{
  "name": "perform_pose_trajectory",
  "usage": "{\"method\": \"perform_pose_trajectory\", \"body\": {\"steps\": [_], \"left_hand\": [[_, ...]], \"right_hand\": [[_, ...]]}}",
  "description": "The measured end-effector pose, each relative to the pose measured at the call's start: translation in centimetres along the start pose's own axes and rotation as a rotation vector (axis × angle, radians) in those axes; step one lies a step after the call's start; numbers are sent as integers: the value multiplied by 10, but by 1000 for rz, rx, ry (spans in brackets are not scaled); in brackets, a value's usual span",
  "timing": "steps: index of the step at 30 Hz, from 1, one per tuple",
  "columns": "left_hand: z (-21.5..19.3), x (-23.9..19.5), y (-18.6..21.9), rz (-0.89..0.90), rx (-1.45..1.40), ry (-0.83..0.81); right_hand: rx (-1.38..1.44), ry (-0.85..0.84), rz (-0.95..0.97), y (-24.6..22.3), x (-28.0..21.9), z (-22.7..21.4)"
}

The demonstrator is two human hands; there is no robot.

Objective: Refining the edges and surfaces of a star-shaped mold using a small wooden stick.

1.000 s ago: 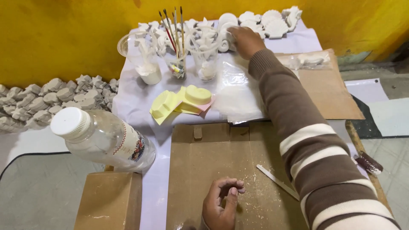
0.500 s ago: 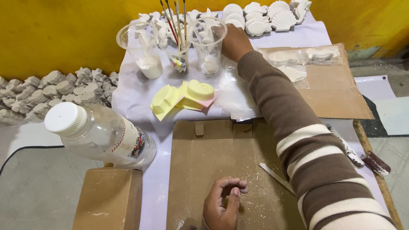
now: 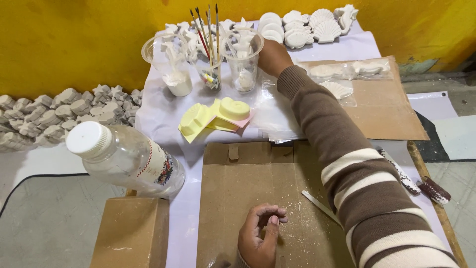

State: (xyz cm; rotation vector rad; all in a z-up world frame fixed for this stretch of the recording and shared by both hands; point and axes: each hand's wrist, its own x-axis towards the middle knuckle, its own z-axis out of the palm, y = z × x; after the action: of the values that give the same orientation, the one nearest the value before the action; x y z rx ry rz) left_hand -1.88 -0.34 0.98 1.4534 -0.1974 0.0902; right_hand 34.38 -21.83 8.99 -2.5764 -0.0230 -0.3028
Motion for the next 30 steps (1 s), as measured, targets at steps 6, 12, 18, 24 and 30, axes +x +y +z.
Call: {"method": "perform_pose_trajectory", "body": {"steps": [6,12,18,24,30], "left_hand": [[-7,5,-5,-125,53,-46],[-11,9,14,-309,33,-38],[-16,14,-7,-129,-128,-194],[-7,8,-26,-100,-476,-536],[-8,9,-52,-178,-376,-387]], "right_hand": [[161,230,27,35,-1,-38],[177,354,-6,21,-92,-127],[437,158,66,-57,-281,-131],[742,169,73,-82,-425,-54],[491,240,33,-43,-431,-1]]}}
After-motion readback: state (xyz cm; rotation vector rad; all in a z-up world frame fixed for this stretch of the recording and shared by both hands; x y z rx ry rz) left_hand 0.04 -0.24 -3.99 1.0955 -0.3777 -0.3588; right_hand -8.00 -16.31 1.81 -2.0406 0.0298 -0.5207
